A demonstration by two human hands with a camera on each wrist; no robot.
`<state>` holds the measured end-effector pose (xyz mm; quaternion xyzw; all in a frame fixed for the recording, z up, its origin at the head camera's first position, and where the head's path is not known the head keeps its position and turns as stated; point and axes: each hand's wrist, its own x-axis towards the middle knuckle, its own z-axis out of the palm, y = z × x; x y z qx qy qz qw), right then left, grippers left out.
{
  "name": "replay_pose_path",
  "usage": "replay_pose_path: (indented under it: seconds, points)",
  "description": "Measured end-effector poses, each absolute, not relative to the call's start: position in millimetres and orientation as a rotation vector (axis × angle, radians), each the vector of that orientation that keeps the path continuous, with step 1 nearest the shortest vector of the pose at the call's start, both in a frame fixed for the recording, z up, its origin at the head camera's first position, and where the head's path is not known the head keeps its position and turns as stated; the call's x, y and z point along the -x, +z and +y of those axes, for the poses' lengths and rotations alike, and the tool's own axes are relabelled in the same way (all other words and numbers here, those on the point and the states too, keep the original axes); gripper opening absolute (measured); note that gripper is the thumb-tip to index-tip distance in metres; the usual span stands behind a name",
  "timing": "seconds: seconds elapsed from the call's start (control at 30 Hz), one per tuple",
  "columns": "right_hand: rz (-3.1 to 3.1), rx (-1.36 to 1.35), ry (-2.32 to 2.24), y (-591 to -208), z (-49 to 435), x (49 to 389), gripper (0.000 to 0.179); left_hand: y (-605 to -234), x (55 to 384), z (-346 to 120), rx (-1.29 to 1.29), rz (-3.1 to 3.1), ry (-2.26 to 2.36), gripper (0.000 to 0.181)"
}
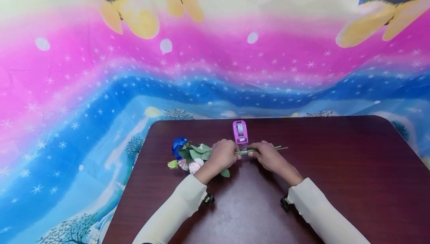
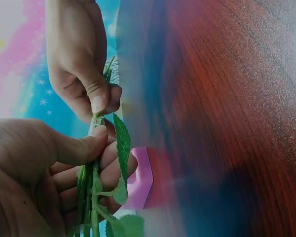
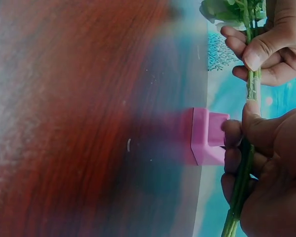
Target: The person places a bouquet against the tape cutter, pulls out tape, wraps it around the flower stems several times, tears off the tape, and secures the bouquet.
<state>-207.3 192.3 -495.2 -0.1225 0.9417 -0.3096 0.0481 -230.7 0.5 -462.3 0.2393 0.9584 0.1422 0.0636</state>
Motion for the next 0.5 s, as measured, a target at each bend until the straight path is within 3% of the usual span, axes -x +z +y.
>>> replay_pose_path:
  seconds: [0.27,0.5]
  points:
    - [2.910,0.392,-0.904,-495.4,195.9,206.5,0.016,-462.9,228.4,1.3,-0.724,2.891,0.474,0.009]
    - [3.177,0.589,-0.801,-493.7,199.4,200.7,0.004,-463.6,227.1,2.5,-0.774,2.854,0.519,0.009]
